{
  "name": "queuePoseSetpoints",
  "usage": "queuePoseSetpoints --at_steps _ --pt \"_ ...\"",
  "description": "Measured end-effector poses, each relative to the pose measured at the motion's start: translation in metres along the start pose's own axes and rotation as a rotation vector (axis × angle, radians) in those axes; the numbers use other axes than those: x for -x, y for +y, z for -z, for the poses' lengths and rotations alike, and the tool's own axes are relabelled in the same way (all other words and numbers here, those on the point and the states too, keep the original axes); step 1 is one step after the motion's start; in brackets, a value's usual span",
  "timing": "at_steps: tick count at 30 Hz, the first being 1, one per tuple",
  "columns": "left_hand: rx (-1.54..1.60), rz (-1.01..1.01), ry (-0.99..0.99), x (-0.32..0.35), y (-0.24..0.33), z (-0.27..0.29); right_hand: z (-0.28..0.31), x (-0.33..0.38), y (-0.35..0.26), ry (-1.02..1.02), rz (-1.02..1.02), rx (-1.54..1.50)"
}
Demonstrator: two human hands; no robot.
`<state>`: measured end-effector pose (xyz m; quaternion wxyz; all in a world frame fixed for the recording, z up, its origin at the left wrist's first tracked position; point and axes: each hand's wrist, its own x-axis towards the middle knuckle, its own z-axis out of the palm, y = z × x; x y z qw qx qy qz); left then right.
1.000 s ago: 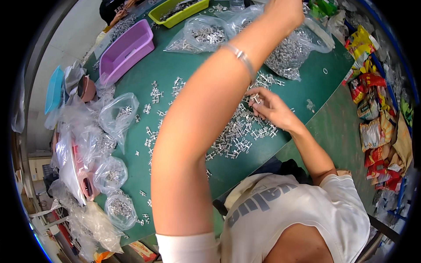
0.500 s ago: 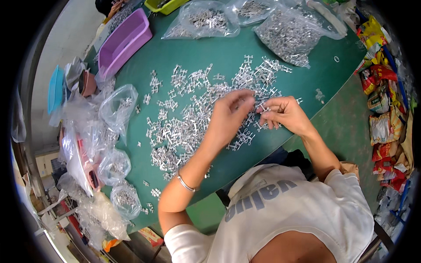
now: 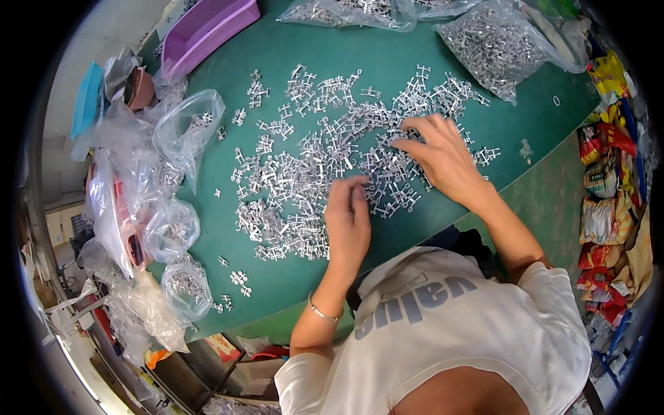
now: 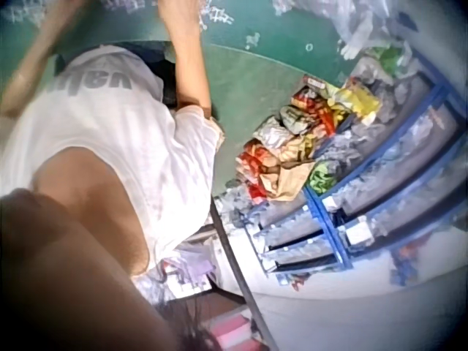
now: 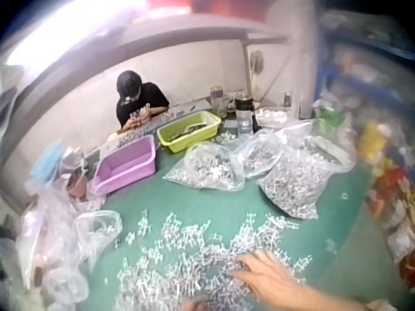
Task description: The person sorts small metal components on a green table by hand, picking them from a pile and placing them into different plastic bags and containers.
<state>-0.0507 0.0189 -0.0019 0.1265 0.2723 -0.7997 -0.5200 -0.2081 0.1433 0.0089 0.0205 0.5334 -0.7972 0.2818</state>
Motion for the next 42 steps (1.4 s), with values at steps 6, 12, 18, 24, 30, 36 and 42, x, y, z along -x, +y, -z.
queuePoseSetpoints --at_steps 6,12,18,24,30,36,42 --pt "-0.413 -0.348 0.063 -0.022 0.016 -0.016 -0.001 0.003 0.014 0.051 -0.058 -0.079" --pt "-0.446 -0.363 0.092 -0.038 -0.006 -0.017 -0.015 0.015 -0.004 -0.017 -0.121 -0.033" --pt "-0.35 -0.247 0.288 -0.028 -0.007 0.006 -0.002 0.021 0.004 -0.003 -0.24 -0.083" --pt "-0.491 -0.332 0.267 -0.017 0.011 -0.01 -0.01 0.018 -0.004 -0.066 -0.18 -0.056" --pt "-0.486 -0.317 -0.002 -0.002 0.008 -0.046 -0.003 0.023 0.001 0.057 -0.219 -0.321" --pt "-0.443 -0.297 0.062 -0.014 0.007 -0.035 0.021 0.021 0.024 0.106 -0.656 -1.457" --pt "-0.558 -0.386 0.057 -0.055 0.016 -0.048 0.014 0.02 0.034 0.07 -0.787 -1.61"
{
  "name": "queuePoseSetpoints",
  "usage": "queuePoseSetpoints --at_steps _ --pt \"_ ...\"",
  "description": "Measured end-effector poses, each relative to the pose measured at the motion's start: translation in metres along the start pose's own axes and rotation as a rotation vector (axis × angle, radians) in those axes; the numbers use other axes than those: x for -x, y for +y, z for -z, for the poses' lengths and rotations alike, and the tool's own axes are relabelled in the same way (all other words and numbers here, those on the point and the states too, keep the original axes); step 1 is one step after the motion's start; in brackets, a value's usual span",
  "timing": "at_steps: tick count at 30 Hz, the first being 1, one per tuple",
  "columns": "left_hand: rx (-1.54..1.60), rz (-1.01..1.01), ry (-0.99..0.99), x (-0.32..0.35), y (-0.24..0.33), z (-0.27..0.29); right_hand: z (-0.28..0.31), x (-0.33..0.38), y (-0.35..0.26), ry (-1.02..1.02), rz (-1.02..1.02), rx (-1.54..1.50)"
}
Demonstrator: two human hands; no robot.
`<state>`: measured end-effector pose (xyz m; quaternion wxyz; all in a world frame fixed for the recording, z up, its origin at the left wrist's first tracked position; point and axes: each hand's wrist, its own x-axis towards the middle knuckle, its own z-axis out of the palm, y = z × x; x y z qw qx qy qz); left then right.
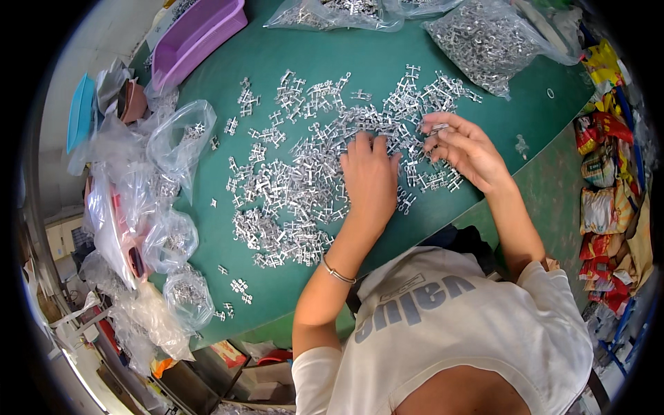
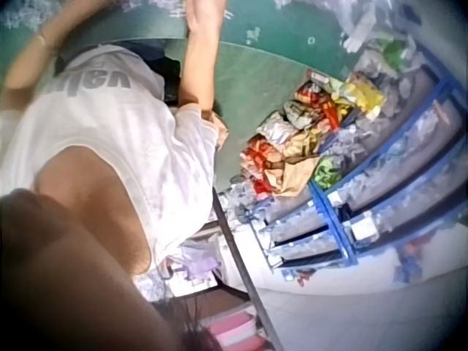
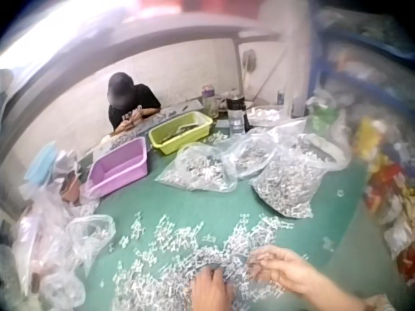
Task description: The person sorts small metal components on a green table by hand, picking them from a pile and placing them into different plastic bags and containers.
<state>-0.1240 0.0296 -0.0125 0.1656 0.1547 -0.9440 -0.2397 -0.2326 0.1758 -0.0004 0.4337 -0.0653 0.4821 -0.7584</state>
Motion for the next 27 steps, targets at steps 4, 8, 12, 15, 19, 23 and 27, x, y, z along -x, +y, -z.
queuePoseSetpoints --at_steps 4,8,12,15,19,23,27 --pt "0.014 -0.001 -0.076 -0.004 -0.006 0.003 0.01 0.001 -0.006 0.266 0.383 0.902" --pt "0.083 0.003 -0.059 -0.001 -0.006 0.009 -0.018 -0.008 0.012 0.192 0.747 1.514" --pt "0.124 0.018 0.047 0.005 -0.01 0.017 -0.015 -0.014 0.017 0.115 0.647 1.489" --pt "0.069 -0.068 0.002 0.016 -0.016 0.03 -0.003 -0.006 -0.003 -0.132 0.471 1.342" --pt "0.06 -0.242 -0.245 0.031 -0.02 0.04 0.001 -0.011 -0.014 -0.12 0.425 1.3" --pt "0.116 -0.196 -0.113 0.002 -0.015 0.043 -0.006 -0.039 -0.014 0.178 0.69 1.638" --pt "-0.05 -0.14 -0.062 -0.041 -0.02 0.03 -0.009 -0.044 -0.012 0.113 0.757 1.753"
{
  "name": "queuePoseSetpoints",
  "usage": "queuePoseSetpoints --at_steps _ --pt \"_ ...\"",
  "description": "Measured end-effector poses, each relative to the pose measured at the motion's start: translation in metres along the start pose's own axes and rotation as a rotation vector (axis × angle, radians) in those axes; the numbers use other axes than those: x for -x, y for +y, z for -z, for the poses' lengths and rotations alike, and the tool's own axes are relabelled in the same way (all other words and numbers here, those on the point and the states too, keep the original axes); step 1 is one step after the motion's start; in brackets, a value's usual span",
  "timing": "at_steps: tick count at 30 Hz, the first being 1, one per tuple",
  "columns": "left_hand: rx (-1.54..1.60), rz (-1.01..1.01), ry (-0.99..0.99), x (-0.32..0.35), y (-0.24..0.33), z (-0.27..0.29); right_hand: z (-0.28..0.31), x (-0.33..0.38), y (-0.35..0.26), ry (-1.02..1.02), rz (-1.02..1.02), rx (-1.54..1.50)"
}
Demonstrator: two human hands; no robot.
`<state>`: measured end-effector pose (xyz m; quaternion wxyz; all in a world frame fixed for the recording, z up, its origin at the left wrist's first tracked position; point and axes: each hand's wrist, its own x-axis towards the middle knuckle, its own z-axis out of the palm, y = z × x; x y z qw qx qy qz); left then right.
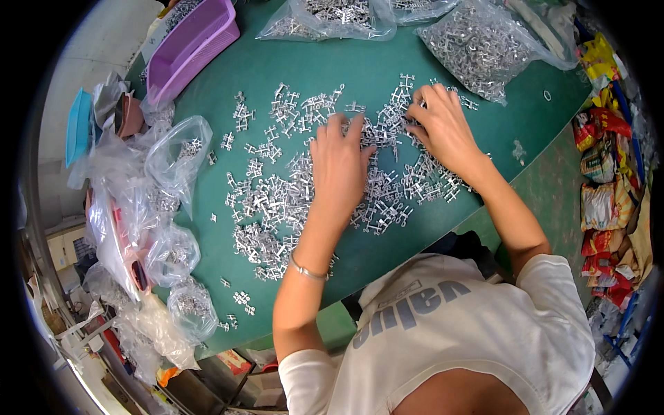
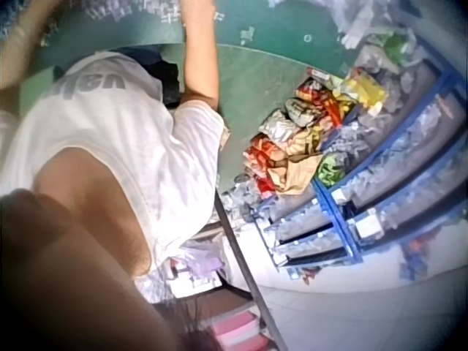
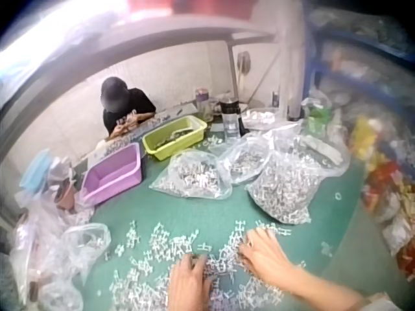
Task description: The person sorts small metal components on a green table by hand, picking them from a pile and placing them into different plastic bags and containers.
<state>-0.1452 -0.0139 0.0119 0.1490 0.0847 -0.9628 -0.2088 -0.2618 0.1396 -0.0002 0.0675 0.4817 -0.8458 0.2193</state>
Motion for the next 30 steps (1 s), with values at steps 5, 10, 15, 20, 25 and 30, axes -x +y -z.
queuePoseSetpoints --at_steps 5,10,15,20,25,30 --pt "-0.013 0.0 -0.028 -0.007 -0.021 -0.013 0.021 0.021 0.009 -0.34 0.051 -0.319" --pt "0.073 0.117 0.148 -0.001 -0.03 -0.014 0.005 -0.001 0.006 0.012 -0.011 -0.209" --pt "0.187 0.262 0.142 0.008 -0.036 -0.001 0.001 -0.005 -0.001 -0.124 0.036 -0.139" --pt "0.101 0.197 -0.051 0.005 -0.025 0.021 0.024 0.007 0.019 -0.317 0.036 -0.339" --pt "0.109 -0.093 0.051 -0.027 -0.005 -0.01 0.004 -0.019 0.014 -0.095 -0.036 -0.157" --pt "0.178 -0.017 -0.14 -0.048 -0.008 -0.045 -0.011 -0.02 0.019 -0.078 0.079 -0.001"
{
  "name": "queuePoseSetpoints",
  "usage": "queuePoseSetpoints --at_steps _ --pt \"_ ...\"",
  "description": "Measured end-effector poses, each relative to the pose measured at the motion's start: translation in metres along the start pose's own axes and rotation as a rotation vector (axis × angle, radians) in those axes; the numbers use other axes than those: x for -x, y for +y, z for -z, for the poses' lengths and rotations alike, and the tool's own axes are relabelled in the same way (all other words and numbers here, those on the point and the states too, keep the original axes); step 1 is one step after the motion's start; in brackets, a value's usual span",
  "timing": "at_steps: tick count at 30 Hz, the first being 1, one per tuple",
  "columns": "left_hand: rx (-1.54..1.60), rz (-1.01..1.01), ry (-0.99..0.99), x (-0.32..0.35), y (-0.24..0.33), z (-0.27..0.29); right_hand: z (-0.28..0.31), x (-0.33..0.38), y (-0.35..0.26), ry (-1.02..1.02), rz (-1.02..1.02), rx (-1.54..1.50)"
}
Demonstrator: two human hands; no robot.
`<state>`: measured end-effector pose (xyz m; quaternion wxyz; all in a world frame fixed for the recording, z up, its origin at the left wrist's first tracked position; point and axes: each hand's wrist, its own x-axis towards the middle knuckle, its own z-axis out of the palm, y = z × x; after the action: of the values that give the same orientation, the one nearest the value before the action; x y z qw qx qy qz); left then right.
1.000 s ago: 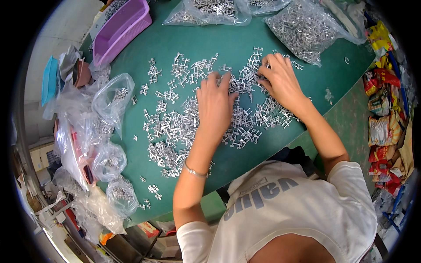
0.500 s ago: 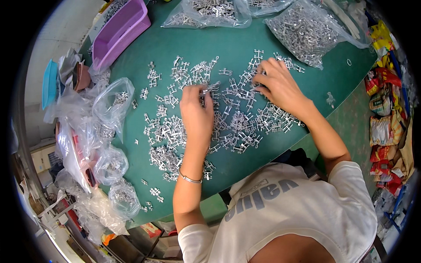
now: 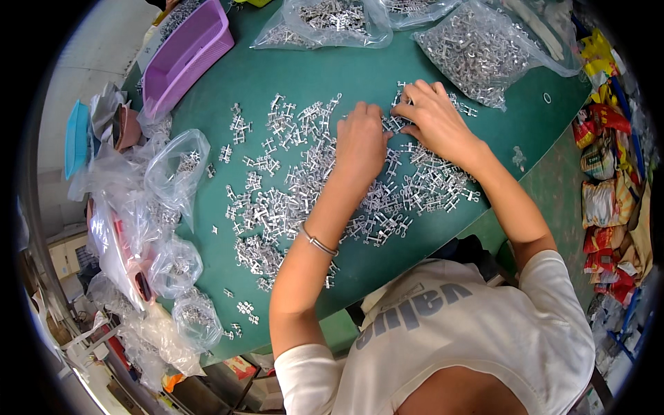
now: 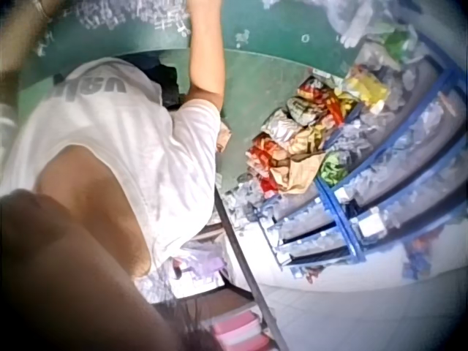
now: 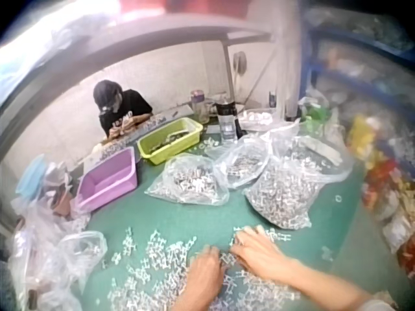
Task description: The person sorts small metal components on a green table by hand, picking them from a pile and placing them into different plastic bags and containers.
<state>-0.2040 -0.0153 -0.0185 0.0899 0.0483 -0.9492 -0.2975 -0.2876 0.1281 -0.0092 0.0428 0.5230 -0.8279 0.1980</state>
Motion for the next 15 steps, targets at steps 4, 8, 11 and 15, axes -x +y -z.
queuePoseSetpoints --at_steps 4,8,11,15 --pt "0.329 0.201 0.066 -0.001 0.004 0.014 0.005 0.005 0.019 0.108 -0.056 -0.321" --pt "1.388 0.448 -0.002 0.014 -0.009 0.034 0.02 0.024 0.021 0.069 -0.439 -1.974" --pt "1.829 0.527 -0.006 0.031 -0.001 0.042 0.037 0.038 0.015 0.086 -0.542 -2.326" --pt "1.478 0.492 -0.005 0.027 -0.002 0.032 0.032 0.038 0.017 0.046 -0.686 -1.42"
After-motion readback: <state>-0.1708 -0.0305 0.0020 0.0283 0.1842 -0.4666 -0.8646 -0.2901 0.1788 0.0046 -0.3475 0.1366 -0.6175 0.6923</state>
